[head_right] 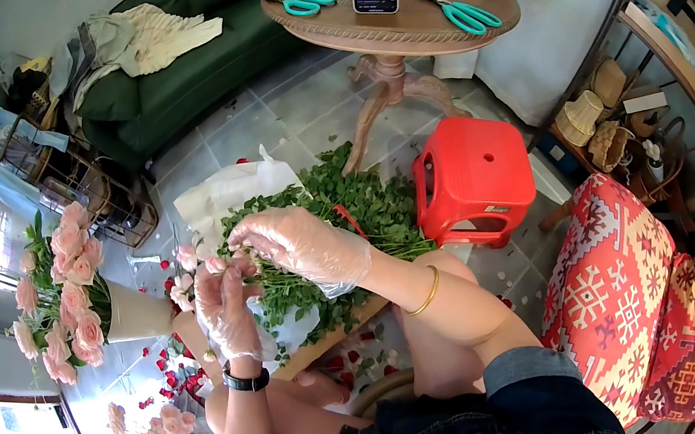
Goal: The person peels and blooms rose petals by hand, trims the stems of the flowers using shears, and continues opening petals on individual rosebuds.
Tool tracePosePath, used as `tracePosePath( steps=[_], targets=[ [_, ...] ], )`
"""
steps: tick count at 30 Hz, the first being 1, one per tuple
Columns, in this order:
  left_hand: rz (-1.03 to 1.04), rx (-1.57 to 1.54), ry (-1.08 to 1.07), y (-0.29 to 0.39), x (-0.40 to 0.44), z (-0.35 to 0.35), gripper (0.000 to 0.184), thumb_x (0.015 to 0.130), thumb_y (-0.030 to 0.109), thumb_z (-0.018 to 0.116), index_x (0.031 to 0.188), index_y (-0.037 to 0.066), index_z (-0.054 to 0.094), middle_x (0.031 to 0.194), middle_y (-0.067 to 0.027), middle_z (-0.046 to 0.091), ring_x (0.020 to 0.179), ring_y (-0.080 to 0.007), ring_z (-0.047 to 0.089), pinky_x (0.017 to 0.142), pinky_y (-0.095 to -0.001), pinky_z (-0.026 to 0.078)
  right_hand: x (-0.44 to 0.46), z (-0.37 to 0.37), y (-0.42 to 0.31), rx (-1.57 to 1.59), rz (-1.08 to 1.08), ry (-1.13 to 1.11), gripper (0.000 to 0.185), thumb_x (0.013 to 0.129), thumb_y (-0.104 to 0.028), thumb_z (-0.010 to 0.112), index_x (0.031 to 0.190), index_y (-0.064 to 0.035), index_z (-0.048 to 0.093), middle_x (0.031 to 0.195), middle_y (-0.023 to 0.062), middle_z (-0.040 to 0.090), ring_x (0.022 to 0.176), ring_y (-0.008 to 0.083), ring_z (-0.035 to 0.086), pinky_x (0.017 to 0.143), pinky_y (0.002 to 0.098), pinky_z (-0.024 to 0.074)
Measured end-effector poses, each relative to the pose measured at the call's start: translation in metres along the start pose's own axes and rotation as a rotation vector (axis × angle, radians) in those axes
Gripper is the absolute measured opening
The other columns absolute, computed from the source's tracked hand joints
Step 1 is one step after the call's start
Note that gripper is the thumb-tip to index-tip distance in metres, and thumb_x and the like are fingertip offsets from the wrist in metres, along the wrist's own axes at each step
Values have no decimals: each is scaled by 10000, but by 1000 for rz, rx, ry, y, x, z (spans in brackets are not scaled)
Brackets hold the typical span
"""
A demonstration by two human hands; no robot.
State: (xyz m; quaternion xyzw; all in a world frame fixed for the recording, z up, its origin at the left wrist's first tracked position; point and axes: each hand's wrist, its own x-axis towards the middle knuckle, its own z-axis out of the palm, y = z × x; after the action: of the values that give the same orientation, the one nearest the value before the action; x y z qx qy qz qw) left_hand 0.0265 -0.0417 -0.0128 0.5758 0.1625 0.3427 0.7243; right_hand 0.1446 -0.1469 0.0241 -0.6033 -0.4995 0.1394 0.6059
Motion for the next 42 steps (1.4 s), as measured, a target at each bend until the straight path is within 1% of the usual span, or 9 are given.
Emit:
tracePosePath(
  steps=[5,6,14,18,20,27,34,37,42],
  targets=[
    [88,65,-12,-6,1,-3,115,863,74,536,966,23,528,849,-89,611,742,-122,580,610,-235,481,3,-3,-4,-173,-100,34,147,794,2,576,933,-19,622,760,60,590,668,105,549,593,230,448],
    [98,102,-28,-5,1,-4,100,873,126,545,926,46,517,824,-68,604,695,-116,551,586,-234,448,3,-2,-8,-105,3,41,113,769,-24,616,881,-7,618,780,111,620,698,196,605,631,273,477],
    [57,-30,-103,-5,-1,-5,112,842,87,584,938,29,579,820,-41,589,658,-75,500,572,-203,409,0,0,-10,258,134,27,200,766,-44,639,965,-27,624,822,43,597,702,79,554,616,214,450],
    [68,2,-116,-3,-2,-4,105,838,80,588,929,29,579,832,-35,584,660,-77,501,573,-206,410,1,-1,-11,161,74,-52,252,753,-47,657,998,-21,605,820,29,546,684,58,525,600,190,432],
    [136,-16,-150,-4,-2,-5,95,836,55,580,926,28,572,857,-38,580,675,-81,507,583,-210,419,2,-1,-18,-51,-5,-71,282,740,-69,679,1005,-28,592,824,26,542,653,54,526,580,186,431],
    [70,-83,-155,-7,-2,-7,112,818,-11,571,926,8,548,896,-58,562,705,-104,521,624,-231,445,-1,5,-14,-9,40,16,243,752,-19,629,988,-26,572,773,19,539,645,53,513,574,183,432],
    [140,-42,-202,-12,2,-9,100,794,-27,590,888,-3,564,886,-75,566,714,-122,529,624,-240,452,-1,3,-9,-27,20,61,177,750,-19,578,926,-33,588,755,21,581,652,83,558,548,202,441],
    [201,43,-214,-9,4,-11,96,784,-28,599,874,0,580,872,-79,571,721,-128,535,623,-242,457,-1,1,-9,60,69,-10,149,762,-19,572,911,-11,584,758,24,591,670,82,568,569,209,450],
    [282,126,-216,-6,7,-13,107,772,-30,607,873,1,590,862,-84,577,728,-139,544,626,-243,463,-1,-1,-13,285,313,-77,83,785,-41,599,847,14,588,751,37,606,688,71,558,612,206,448]
  ],
)
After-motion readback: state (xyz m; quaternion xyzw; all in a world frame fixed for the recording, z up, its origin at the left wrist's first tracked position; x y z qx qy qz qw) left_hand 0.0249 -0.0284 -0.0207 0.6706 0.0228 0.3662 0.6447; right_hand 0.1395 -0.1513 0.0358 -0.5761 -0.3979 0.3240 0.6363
